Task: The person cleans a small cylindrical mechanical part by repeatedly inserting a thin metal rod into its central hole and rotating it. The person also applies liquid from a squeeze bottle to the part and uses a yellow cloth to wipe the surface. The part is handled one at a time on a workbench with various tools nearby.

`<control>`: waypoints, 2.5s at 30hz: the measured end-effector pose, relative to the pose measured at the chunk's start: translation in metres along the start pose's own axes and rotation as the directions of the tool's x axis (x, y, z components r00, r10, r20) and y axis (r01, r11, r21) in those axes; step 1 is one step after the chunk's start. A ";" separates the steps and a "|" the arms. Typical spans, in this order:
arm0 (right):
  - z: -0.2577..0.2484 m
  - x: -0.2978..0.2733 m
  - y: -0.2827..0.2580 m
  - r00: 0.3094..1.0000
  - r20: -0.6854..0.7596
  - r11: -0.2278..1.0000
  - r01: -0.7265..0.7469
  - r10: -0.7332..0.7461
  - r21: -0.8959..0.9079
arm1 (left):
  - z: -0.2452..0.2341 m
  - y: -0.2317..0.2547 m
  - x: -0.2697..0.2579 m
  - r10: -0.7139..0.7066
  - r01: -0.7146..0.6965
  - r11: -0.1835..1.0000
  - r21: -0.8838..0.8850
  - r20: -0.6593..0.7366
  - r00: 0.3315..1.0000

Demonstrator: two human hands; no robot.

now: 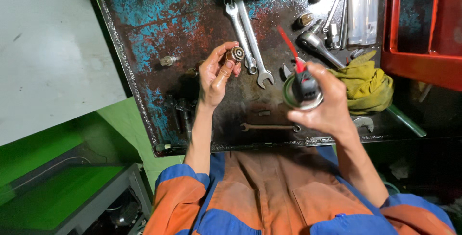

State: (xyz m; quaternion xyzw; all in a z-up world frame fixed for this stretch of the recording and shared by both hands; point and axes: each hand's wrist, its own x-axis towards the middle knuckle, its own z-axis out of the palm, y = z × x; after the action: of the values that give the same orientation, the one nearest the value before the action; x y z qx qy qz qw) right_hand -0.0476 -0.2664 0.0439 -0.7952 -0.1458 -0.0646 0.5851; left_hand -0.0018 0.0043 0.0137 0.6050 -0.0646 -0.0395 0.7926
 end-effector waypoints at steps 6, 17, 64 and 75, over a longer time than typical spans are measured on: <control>0.002 0.056 -0.005 0.977 -0.117 0.982 0.172 -0.179 -0.073 | 0.000 0.002 -0.009 -0.049 0.048 0.998 -0.048 -0.020 0.999; 0.035 0.092 0.023 0.965 -0.023 0.951 0.254 -0.262 -0.179 | 0.027 0.027 -0.028 -0.257 0.237 0.877 -0.418 0.008 0.966; 0.104 -0.036 -0.005 0.919 -0.046 0.872 -0.356 0.393 0.335 | 0.032 -0.062 -0.094 -0.507 0.509 0.854 0.110 -0.048 0.861; 0.184 0.057 0.047 0.929 0.350 0.992 -0.097 0.119 -0.078 | -0.005 0.001 -0.110 -0.445 0.362 0.870 -0.335 -0.214 0.870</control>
State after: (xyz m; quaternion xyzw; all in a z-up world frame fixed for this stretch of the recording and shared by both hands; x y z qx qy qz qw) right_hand 0.0083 -0.0957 -0.0393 -0.8177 -0.2026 0.1073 0.5280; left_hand -0.1098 0.0245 0.0075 0.4839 0.1854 -0.1275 0.8457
